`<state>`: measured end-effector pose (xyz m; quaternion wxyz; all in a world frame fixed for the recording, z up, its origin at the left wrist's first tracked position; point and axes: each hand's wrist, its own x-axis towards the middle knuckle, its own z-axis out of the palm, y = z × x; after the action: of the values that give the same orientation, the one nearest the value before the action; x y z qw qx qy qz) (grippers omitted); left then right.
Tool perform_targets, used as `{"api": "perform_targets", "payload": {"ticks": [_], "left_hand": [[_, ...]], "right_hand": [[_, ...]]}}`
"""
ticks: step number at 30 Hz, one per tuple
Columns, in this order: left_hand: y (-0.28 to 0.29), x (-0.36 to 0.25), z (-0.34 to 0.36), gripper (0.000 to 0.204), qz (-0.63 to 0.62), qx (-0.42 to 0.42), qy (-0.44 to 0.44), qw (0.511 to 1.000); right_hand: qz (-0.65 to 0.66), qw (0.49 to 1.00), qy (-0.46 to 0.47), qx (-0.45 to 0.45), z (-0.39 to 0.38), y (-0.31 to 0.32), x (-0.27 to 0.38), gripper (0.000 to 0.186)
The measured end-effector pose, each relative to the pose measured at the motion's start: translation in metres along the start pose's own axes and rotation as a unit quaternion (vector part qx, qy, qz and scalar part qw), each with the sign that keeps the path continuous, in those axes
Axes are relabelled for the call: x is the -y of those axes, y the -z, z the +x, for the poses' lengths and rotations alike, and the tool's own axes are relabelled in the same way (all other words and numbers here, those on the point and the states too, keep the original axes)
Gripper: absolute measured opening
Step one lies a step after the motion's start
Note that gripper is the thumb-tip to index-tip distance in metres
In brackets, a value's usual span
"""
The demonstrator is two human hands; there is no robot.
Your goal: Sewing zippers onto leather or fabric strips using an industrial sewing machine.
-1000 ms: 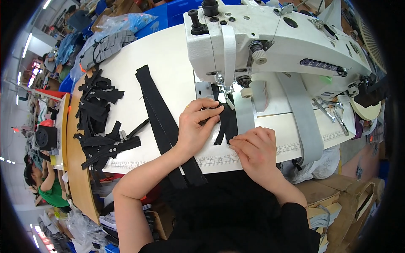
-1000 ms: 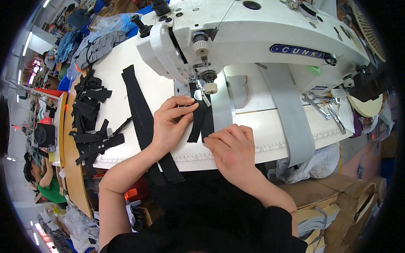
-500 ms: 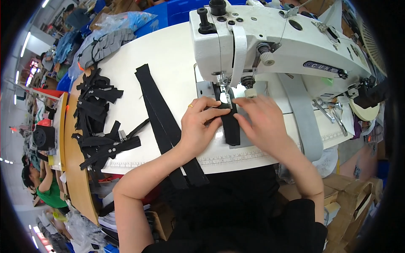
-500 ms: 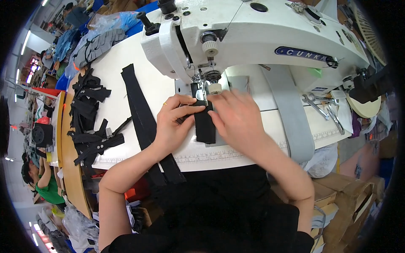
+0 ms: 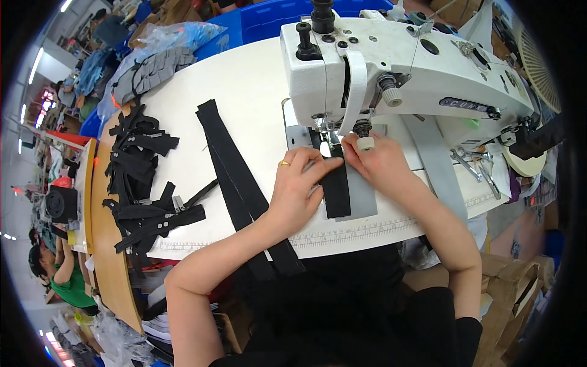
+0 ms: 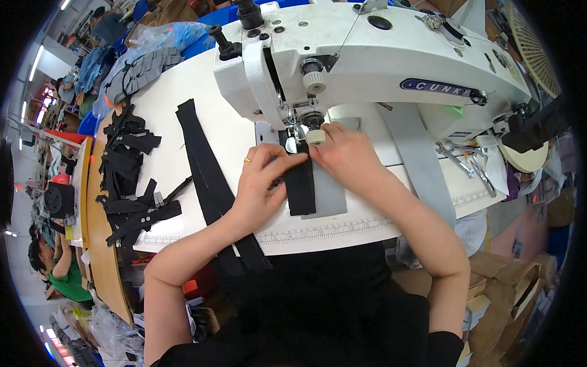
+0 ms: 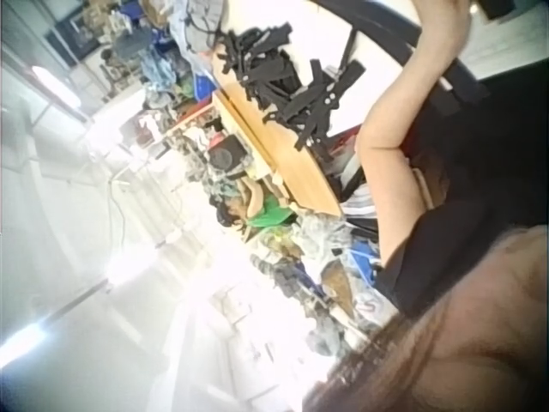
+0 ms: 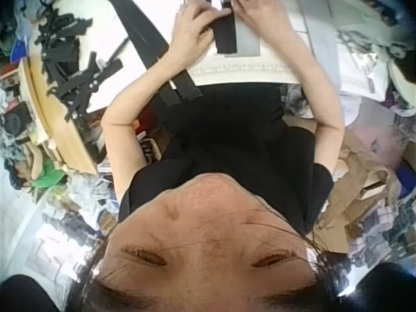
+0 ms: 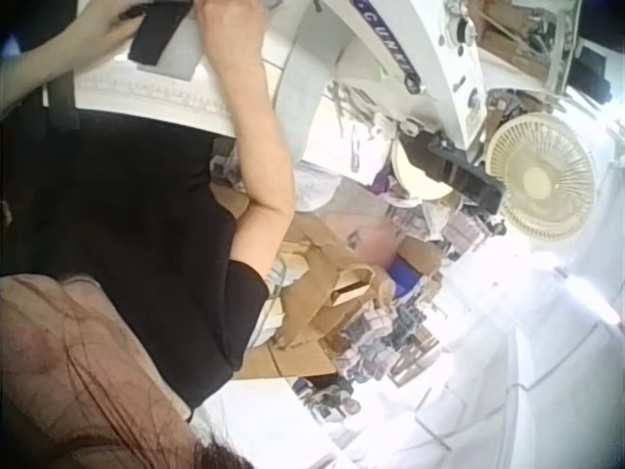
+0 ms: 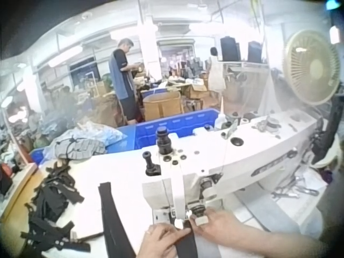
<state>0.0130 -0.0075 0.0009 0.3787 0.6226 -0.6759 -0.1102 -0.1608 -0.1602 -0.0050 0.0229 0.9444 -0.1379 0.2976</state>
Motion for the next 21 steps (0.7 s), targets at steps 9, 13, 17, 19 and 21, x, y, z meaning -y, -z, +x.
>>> {"api": "perform_targets", "payload": {"ticks": [9, 13, 17, 19, 21], "left_hand": [[0.001, -0.007, -0.002, 0.054, 0.051, 0.035, -0.010, 0.998], [0.001, -0.006, -0.002, 0.053, 0.053, 0.031, -0.021, 0.998], [-0.002, -0.006, 0.000, 0.053, 0.054, 0.029, -0.027, 0.998], [-0.004, -0.005, 0.001, 0.052, 0.052, 0.023, -0.028, 0.998], [-0.003, -0.004, 0.000, 0.052, 0.050, 0.027, -0.033, 0.998]], "right_hand": [[0.054, 0.983, -0.161, 0.074, 0.009, 0.007, 0.010, 0.025], [-0.010, 0.983, -0.177, 0.046, 0.006, -0.008, 0.010, 0.029], [0.005, 0.977, -0.210, 0.023, 0.013, -0.029, -0.001, 0.020], [0.084, 0.964, -0.251, 0.005, 0.015, -0.028, 0.002, 0.019], [0.069, 0.963, -0.259, 0.014, 0.010, -0.030, 0.000, 0.020]]}}
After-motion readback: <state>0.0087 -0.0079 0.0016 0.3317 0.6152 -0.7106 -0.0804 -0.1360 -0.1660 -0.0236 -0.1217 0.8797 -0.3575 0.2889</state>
